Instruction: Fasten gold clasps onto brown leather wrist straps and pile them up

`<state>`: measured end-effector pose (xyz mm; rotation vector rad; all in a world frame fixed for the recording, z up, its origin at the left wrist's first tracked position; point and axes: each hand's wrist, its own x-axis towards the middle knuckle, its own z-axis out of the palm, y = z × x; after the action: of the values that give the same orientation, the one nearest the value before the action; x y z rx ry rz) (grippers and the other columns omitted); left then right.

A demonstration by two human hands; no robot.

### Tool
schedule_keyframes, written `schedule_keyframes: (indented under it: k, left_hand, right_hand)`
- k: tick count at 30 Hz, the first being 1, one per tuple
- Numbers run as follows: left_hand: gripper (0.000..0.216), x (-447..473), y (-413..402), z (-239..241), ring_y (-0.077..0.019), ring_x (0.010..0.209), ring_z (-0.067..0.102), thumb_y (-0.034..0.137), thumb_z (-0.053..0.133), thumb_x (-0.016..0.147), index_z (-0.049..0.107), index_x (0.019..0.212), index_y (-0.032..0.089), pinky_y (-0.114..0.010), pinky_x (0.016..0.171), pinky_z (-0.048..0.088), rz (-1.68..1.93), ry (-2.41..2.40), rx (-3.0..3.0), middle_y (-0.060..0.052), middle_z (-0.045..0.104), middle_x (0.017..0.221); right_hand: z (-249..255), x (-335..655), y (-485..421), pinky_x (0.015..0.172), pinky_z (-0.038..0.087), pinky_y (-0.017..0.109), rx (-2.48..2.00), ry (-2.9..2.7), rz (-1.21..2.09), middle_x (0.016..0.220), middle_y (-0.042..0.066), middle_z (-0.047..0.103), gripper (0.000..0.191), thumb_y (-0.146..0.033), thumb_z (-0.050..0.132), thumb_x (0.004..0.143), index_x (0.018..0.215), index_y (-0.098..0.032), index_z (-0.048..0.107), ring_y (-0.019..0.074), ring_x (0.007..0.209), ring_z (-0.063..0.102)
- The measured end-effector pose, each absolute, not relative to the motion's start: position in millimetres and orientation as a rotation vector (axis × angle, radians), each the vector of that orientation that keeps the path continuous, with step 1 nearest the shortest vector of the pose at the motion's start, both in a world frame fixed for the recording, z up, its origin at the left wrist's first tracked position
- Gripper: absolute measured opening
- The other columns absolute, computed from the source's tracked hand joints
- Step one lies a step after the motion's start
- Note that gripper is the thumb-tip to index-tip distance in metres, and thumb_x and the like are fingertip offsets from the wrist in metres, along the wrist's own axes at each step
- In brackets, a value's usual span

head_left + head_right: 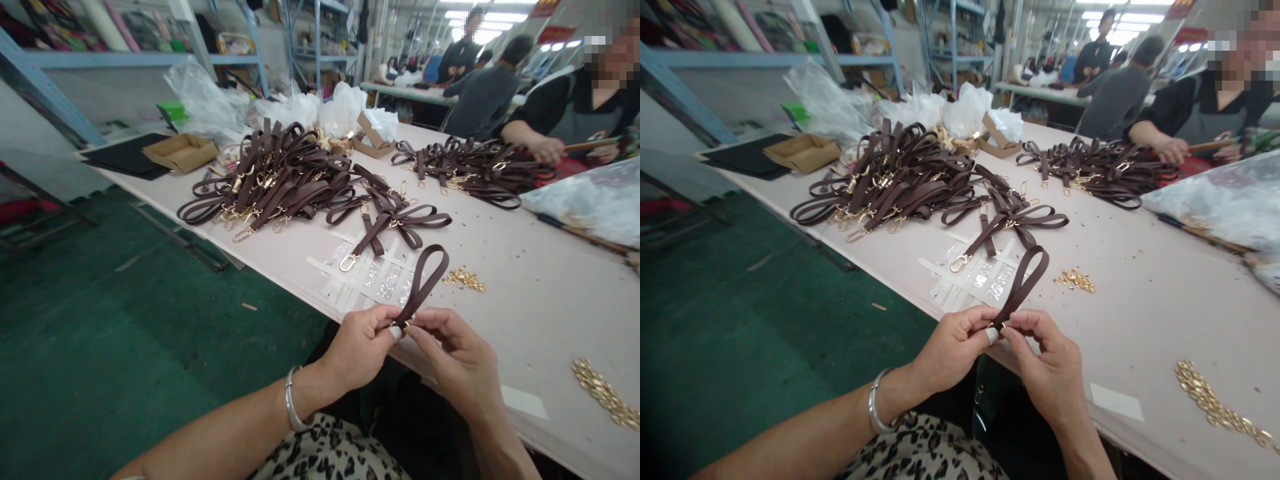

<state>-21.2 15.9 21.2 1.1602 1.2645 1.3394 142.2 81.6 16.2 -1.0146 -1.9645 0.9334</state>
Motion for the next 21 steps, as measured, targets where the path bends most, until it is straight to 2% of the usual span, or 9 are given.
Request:
schedule_keyframes:
  k: [6,11,15,17,21]
  left_hand:
    - [0.047,-24,10,21,-0.0168,0.096,0.071,0.003,0.049,0.088,0.069,0.125,0.025,-0.026,0.089,0.052,1.314,1.409,1.494,0.000,0.076,0.106]
    - [0.037,-26,7,19,-0.0206,0.099,0.072,0.012,0.055,0.091,0.072,0.121,0.027,-0.029,0.091,0.053,1.244,1.451,1.508,-0.001,0.077,0.109]
    - [0.028,-17,13,22,-0.0221,0.095,0.071,0.019,0.062,0.089,0.075,0.114,0.026,-0.029,0.089,0.053,1.223,1.417,1.383,-0.003,0.077,0.103]
    - [0.028,-9,17,24,-0.0212,0.090,0.070,0.023,0.062,0.090,0.073,0.116,0.024,-0.030,0.085,0.054,1.198,1.297,1.243,-0.004,0.075,0.102]
    - [0.033,-1,23,23,-0.0162,0.072,0.065,0.028,0.060,0.091,0.066,0.122,0.018,-0.027,0.071,0.054,1.126,1.162,0.904,-0.003,0.071,0.082]
  right_hand:
    - [23,139,78,0.072,0.051,0.027,-1.043,-1.894,1.065,0.086,-0.001,0.071,0.014,-0.033,0.070,0.087,0.097,-0.023,0.065,0.0146,0.076,0.065]
    - [29,137,73,0.075,0.051,0.027,-0.968,-1.781,1.242,0.083,-0.002,0.068,0.010,-0.023,0.068,0.085,0.091,-0.021,0.061,0.0143,0.078,0.064]
    - [24,140,68,0.072,0.050,0.027,-1.018,-1.741,1.164,0.080,-0.002,0.065,0.009,-0.022,0.066,0.086,0.089,-0.021,0.057,0.0138,0.074,0.061]
    - [23,145,68,0.072,0.050,0.028,-1.049,-1.739,1.127,0.082,-0.002,0.065,0.010,-0.024,0.065,0.086,0.092,-0.022,0.057,0.0142,0.075,0.062]
    - [21,182,80,0.077,0.052,0.030,-1.137,-1.829,0.974,0.086,0.001,0.070,0.016,-0.030,0.063,0.088,0.101,-0.021,0.060,0.0164,0.081,0.065]
